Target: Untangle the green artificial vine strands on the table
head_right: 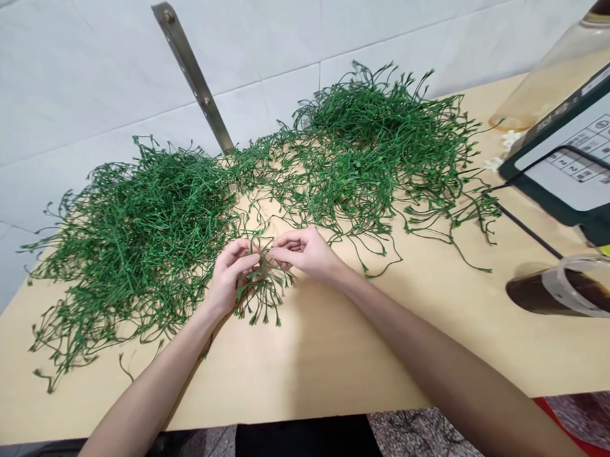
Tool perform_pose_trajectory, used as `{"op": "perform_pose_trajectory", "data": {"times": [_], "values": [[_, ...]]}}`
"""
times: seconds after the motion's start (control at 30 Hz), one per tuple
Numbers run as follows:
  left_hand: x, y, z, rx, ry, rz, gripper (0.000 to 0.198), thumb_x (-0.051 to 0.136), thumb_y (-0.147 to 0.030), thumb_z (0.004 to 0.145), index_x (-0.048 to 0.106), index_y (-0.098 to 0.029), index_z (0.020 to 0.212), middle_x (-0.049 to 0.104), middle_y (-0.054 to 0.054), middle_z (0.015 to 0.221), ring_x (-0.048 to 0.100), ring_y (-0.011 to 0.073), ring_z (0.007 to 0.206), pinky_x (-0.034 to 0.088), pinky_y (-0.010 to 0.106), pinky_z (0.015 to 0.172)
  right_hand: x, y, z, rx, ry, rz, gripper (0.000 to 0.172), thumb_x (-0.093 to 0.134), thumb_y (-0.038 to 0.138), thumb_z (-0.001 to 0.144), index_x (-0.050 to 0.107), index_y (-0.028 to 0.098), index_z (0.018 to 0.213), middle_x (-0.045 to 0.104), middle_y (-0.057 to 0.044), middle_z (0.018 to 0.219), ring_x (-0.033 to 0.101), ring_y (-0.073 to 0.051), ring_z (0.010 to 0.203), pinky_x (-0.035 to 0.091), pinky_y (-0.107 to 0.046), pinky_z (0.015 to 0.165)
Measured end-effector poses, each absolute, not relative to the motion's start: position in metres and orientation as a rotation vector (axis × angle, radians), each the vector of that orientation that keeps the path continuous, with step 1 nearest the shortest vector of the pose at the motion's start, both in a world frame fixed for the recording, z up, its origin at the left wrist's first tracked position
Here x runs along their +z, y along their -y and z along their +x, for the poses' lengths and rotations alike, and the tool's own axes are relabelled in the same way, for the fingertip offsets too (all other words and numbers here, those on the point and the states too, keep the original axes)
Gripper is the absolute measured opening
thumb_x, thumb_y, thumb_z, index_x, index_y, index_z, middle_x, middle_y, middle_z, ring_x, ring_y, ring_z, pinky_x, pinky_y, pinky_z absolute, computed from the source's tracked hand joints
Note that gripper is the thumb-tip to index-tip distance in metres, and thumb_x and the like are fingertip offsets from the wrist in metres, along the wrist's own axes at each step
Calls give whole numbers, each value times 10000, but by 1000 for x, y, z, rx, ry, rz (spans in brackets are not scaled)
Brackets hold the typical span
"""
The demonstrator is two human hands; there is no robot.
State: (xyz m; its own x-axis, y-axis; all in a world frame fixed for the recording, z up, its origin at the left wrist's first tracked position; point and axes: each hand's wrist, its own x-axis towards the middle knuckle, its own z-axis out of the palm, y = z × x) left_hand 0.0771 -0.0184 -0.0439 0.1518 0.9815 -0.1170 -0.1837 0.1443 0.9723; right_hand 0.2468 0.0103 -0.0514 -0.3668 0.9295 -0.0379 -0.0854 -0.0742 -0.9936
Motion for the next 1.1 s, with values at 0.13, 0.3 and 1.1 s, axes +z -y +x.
{"op": "perform_pose_trajectory", "data": {"times": [0.13, 0.3, 1.1], "values": [[-44, 18, 77, 1076, -1027, 1105, 286, 751, -253, 674, 486, -168, 735, 526, -44, 703, 471, 58, 589, 388, 178, 521, -52, -11, 248, 1598, 1419, -957, 181, 716, 312, 641, 646, 145, 650, 616, -6, 543, 544, -109, 508, 431, -242, 515], [-44, 20, 78, 976, -1052, 1233, 399, 765, -278, 672, 379, -183, 712, 557, -34, 730, 564, 87, 685, 417, 195, 616, -53, -11, 250, 1616, 1507, -952, 168, 653, 300, 647, 598, 147, 604, 494, 38, 472, 390, -65, 441, 266, -221, 436], [-42, 21, 80, 961, -1197, 1431, 376, 693, -220, 634, 320, -206, 678, 393, -80, 628, 367, 58, 565, 323, 179, 511, -54, -9, 248, 1526, 1744, -885, 267, 650, 404, 782, 633, 145, 718, 567, -7, 689, 470, -103, 606, 361, -244, 539]]}}
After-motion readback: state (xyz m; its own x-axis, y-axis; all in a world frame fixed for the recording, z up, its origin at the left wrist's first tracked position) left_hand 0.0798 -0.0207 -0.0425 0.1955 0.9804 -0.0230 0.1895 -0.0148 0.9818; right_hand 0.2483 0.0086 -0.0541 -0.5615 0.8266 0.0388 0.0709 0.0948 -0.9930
